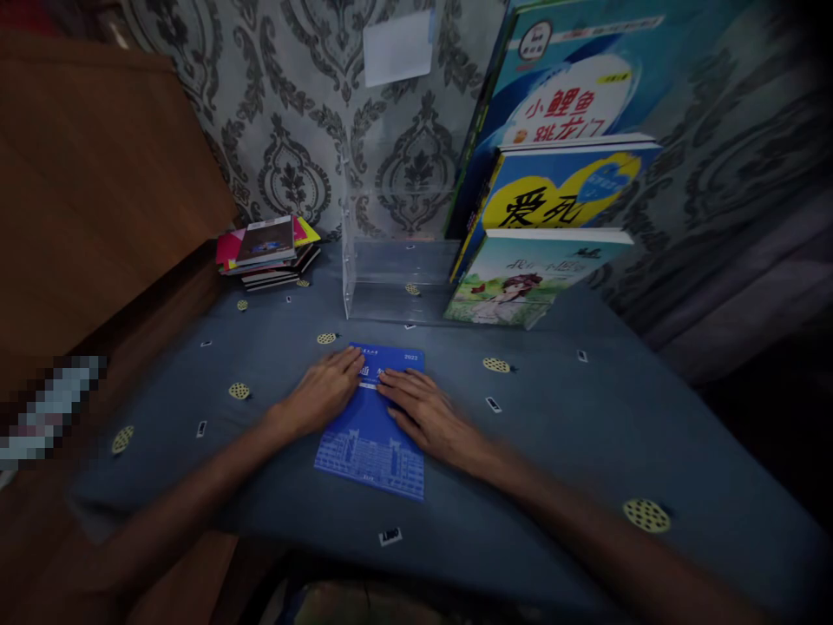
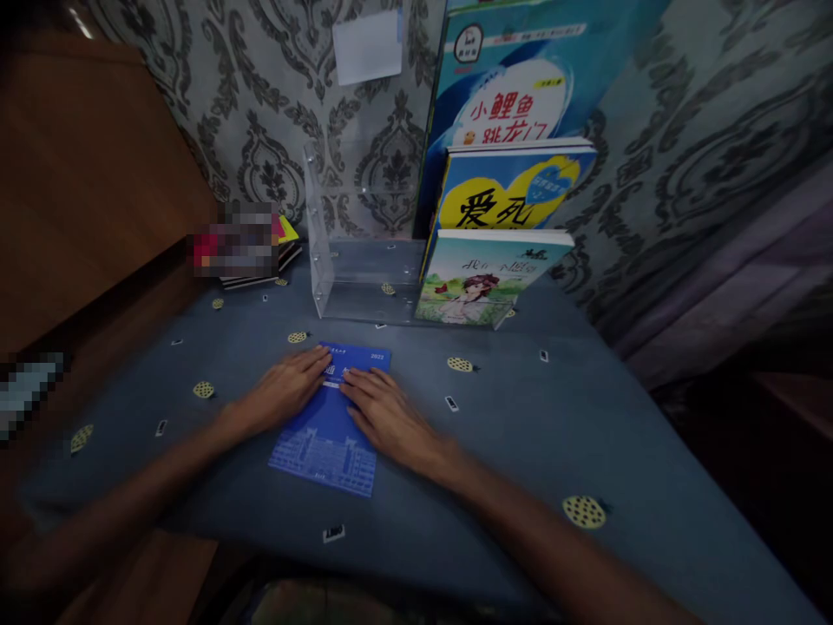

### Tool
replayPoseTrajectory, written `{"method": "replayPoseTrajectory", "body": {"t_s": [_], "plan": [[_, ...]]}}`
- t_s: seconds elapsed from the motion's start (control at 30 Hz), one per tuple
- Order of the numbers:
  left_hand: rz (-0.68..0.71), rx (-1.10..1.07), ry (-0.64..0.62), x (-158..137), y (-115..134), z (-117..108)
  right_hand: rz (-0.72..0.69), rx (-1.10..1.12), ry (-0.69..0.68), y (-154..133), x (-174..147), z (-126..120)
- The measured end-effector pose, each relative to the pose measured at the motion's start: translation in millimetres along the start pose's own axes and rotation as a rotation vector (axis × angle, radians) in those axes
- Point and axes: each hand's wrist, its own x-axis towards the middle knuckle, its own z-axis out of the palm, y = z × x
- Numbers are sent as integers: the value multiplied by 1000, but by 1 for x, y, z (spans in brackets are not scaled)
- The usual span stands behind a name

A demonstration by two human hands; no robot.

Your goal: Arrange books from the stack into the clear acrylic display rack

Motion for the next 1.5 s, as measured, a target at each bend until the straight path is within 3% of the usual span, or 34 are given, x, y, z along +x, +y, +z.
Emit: {"method": "replayPoseTrajectory", "body": {"t_s": [0.17, 0.43, 0.67, 1.1, 1.5], "plan": [[-69, 23, 69, 15, -10, 13, 16, 8, -11, 0, 3, 1], [-78, -19, 113, 14, -10, 21, 73, -56, -74, -2, 27, 4], [-77, 17, 117, 16, -9, 18, 258, -142, -30, 20, -4, -16], [-117, 93, 84, 11, 2, 12, 215, -144, -54, 31, 0, -26], [108, -134, -22, 39, 12, 16, 210, -121, -23, 33, -1, -21]]}}
